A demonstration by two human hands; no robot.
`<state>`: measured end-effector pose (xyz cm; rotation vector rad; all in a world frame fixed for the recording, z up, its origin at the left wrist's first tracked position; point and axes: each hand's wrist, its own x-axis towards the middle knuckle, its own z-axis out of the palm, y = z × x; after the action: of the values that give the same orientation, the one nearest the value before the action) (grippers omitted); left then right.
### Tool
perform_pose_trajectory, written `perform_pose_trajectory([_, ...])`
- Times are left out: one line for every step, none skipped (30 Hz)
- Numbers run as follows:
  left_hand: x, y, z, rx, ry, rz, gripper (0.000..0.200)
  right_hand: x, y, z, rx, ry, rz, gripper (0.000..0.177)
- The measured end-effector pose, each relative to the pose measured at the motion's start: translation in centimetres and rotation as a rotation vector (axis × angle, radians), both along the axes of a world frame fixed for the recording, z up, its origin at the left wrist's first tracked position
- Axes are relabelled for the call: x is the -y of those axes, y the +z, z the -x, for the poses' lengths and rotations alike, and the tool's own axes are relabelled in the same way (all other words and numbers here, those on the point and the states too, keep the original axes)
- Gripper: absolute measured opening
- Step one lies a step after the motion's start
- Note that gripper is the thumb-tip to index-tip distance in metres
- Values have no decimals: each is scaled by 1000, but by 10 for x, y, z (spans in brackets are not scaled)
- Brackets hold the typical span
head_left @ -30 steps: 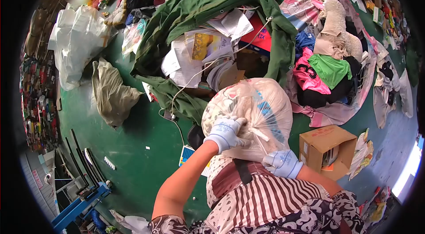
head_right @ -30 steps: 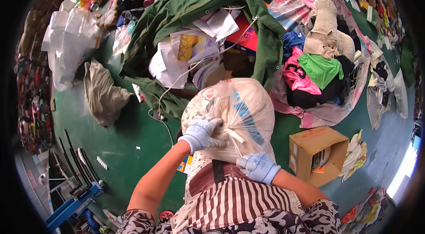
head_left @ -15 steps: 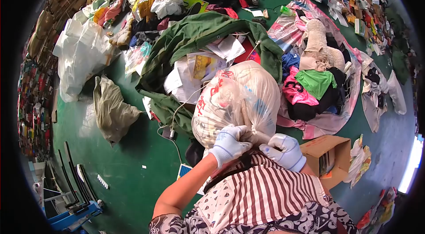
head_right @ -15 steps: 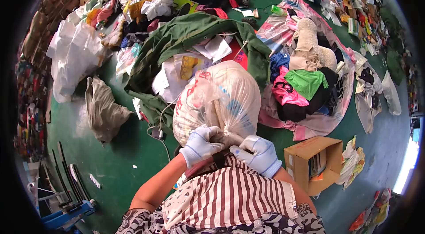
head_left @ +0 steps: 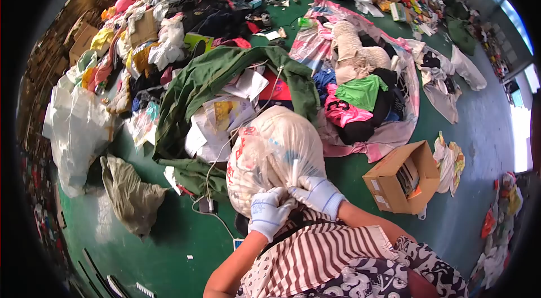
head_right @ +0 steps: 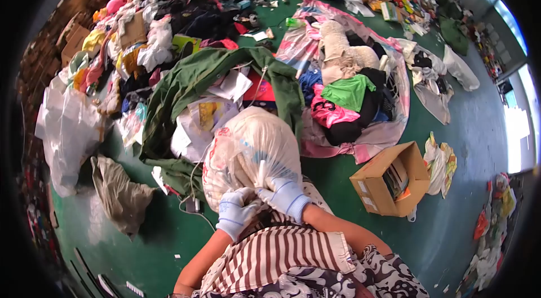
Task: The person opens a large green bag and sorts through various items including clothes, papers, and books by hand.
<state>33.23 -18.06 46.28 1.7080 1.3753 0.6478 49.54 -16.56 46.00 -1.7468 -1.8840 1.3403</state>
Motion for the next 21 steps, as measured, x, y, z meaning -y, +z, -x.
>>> perform_pose_trajectory([5,-3,0,15,12,43,16,-2,21,2,206,131,-58,28])
perform_pose_trajectory([8,-8,0,-79,-24,-6,15,-3,19,2,232,188,-79,32])
perform_pose_trajectory([12,-7,0,-99,-40,-12,15,1,13,1,256,246,-96,37])
perform_pose_trajectory([16,-7,-1,-133,-54,10,15,4,12,-3,179,203,-79,35])
perform_pose_trajectory([19,-8,-2,-132,-59,23,15,7,10,-8,95,168,-65,34])
perform_pose_trajectory([22,-11,-3,-107,-61,47,15,10,-2,-13,-107,40,28,30])
perform_pose_trajectory([24,-15,-5,-81,-58,71,14,15,1,-17,-179,-6,107,28])
perform_pose_trajectory([25,-12,-10,-118,-94,59,14,20,8,-25,-237,-13,159,26])
perform_pose_trajectory([26,-10,-16,-155,-124,50,14,26,16,-33,-295,-13,214,24])
perform_pose_trajectory([28,-10,-24,-180,-125,-33,15,34,22,-42,-431,-93,281,19])
perform_pose_trajectory([29,-11,-32,-186,-139,-40,15,44,17,-50,-639,-146,271,14])
perform_pose_trajectory([30,-11,-41,-197,-77,22,16,50,19,-64,-715,-207,303,14])
perform_pose_trajectory([31,-12,-51,-208,-16,85,17,56,26,-78,-792,-271,335,15])
perform_pose_trajectory([32,-11,-61,-156,-8,117,18,63,22,-96,-967,-396,419,15])
perform_pose_trajectory([31,-10,-75,-99,3,142,20,66,17,-116,-1140,-512,495,15])
perform_pose_trajectory([30,-20,-86,-112,-24,155,20,69,10,-131,-1148,-615,541,18])
perform_pose_trajectory([30,-26,-97,-127,-55,168,21,72,-4,-146,-1167,-630,513,18])
perform_pose_trajectory([31,-29,-110,-90,-74,148,22,75,-19,-160,-1212,-611,488,18])
perform_pose_trajectory([31,-27,-126,-62,-96,165,23,78,-27,-175,-1255,-592,462,18])
perform_pose_trajectory([31,-33,-139,-68,-118,206,24,81,-25,-191,-1236,-593,457,19])
perform_pose_trajectory([30,-39,-150,-78,-135,245,24,84,-21,-207,-1218,-603,462,19])
